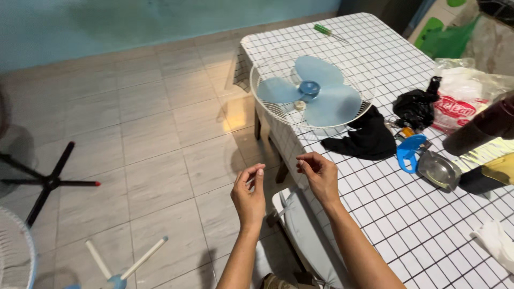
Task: The person assembles a standing electric fan by attaching the front wire cage, inserting the fan blade onto the motor shaft, and securing the components. The person handles the fan blade, the front cage, and the central hub nut to complete the assembly.
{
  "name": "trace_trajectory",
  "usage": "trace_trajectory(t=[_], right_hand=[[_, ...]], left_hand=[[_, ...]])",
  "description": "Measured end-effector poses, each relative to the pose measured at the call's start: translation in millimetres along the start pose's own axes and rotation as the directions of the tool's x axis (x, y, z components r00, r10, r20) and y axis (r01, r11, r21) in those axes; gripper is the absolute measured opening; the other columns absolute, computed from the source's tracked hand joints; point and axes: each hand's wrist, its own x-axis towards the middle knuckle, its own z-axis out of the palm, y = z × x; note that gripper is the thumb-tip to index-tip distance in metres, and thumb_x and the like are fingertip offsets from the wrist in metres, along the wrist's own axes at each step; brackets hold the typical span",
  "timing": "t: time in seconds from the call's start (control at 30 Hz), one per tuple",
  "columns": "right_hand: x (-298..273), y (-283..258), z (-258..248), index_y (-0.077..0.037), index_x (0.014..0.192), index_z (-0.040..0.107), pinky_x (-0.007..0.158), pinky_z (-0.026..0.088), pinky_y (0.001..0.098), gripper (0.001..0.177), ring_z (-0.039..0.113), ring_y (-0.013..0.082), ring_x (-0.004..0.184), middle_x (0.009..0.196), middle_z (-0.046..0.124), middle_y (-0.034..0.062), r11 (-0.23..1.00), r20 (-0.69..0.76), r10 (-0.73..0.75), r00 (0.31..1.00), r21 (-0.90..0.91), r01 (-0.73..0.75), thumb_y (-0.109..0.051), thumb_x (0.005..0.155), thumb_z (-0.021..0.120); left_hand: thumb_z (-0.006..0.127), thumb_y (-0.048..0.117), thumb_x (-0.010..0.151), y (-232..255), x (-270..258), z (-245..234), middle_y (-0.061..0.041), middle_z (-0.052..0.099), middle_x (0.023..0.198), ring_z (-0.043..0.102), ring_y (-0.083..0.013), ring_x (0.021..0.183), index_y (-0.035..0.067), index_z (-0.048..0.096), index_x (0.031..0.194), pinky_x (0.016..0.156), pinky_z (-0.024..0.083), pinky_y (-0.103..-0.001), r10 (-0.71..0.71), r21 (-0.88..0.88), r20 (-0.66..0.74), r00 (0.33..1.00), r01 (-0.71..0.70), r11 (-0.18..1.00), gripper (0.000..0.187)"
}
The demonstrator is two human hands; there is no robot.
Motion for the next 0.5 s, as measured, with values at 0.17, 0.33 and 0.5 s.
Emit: trace_trajectory(t=[0.17,0.33,0.5], right_hand=[[33.1,28.9,-13.1,0.0,0.097,0.071,0.068,0.056,0.0253,0.011,0.069,0.0125,0.071,0.078,0.071,0.0062,0.998,-0.097,0.06,0.993,-0.032,-0.063,-0.005,0.089,0.065],[85.1,58.5,-14.8,-0.001,0.099,0.072,0.071,0.055,0.0248,0.014,0.07,0.0116,0.076,0.081,0.074,0.0067,0.989,-0.185,0.072,0.98,-0.113,-0.094,-0.005,0.089,0.063],[162.0,112.5,-33.3,-0.003,0.109,0.069,0.075,0.053,0.0298,0.02,0.069,0.0182,0.084,0.096,0.073,0.0098,0.954,-0.34,-0.012,0.94,-0.286,-0.092,-0.009,0.092,0.062]], left_hand=[[0.061,0.019,0.094,-24.4,31.7,42.2,-0.005,0.069,0.102,0.069,-0.014,0.094,0.005,0.071,0.105,0.083,0.054,-0.025,-0.099,-0.048,0.113,0.989,0.104,0.993,0.02],[0.059,0.019,0.094,-47.9,78.6,77.9,-0.003,0.07,0.109,0.068,-0.0147,0.097,0.009,0.069,0.114,0.084,0.052,-0.027,-0.144,0.015,0.225,0.964,0.144,0.989,0.025],[0.059,0.02,0.093,-81.7,134.8,117.1,-0.003,0.07,0.111,0.069,-0.0149,0.1,0.012,0.068,0.118,0.083,0.052,-0.028,-0.161,0.129,0.323,0.932,0.126,0.984,0.027]])
